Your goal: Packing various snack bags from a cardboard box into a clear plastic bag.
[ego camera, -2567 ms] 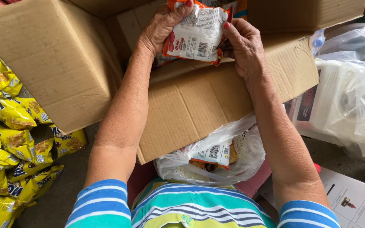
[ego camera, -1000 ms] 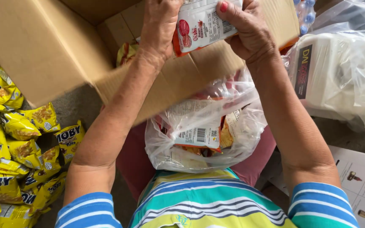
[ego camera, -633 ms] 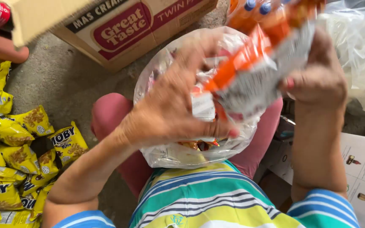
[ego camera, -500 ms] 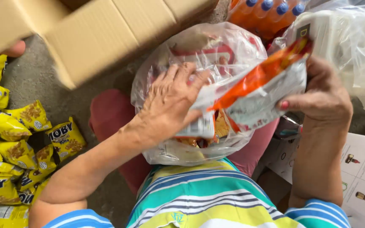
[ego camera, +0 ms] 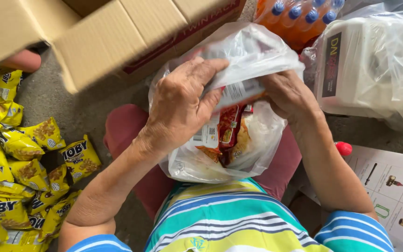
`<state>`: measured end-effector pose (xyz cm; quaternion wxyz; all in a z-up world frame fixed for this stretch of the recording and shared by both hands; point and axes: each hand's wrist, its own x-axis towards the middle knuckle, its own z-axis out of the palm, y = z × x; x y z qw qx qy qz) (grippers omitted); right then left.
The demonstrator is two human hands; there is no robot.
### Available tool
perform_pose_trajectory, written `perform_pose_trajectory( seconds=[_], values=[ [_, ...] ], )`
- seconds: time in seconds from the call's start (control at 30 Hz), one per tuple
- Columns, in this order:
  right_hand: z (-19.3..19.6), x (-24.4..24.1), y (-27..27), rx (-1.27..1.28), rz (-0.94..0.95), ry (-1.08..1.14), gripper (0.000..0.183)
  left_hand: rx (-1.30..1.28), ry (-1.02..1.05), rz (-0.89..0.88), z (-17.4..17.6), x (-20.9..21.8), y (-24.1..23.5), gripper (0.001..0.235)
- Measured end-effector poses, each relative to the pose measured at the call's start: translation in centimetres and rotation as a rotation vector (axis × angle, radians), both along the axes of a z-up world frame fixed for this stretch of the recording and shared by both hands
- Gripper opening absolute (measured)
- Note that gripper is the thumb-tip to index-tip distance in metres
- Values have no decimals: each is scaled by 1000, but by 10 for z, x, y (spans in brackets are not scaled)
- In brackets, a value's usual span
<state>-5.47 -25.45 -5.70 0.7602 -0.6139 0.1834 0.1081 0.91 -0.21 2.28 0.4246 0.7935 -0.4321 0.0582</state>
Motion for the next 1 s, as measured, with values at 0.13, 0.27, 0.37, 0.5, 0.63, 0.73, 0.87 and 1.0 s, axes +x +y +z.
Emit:
perform_pose_trajectory(
  seconds=[0.13, 0.27, 0.37, 0.5, 0.63, 0.73, 0.87, 1.0],
  values=[
    [12, 5, 17, -475, 122, -369, 41, 6, 79, 66, 3, -1, 5, 40],
    [60, -13, 39, -657, 224, -334, 53, -4, -65, 100, -3, 2, 6, 44],
    [87, -25, 39, -742, 314, -316, 60, 16, -123, 119, -4, 0, 5, 46],
    [106, -30, 37, -757, 254, -111, 35, -35, -221, 64, 0, -12, 3, 40],
    [106, -3, 51, -985, -32, -283, 22, 86, -426, -50, -20, -22, 4, 28],
    [69, 12, 46, -1463, 238, -588, 25, 279, -431, 34, -38, -20, -3, 30],
    [48, 20, 36, -1369, 535, -562, 31, 473, -207, -26, -41, -5, 3, 25],
    [115, 49, 39, -1392, 511, -504, 28, 233, -11, -238, -8, 32, 21, 24]
  ],
)
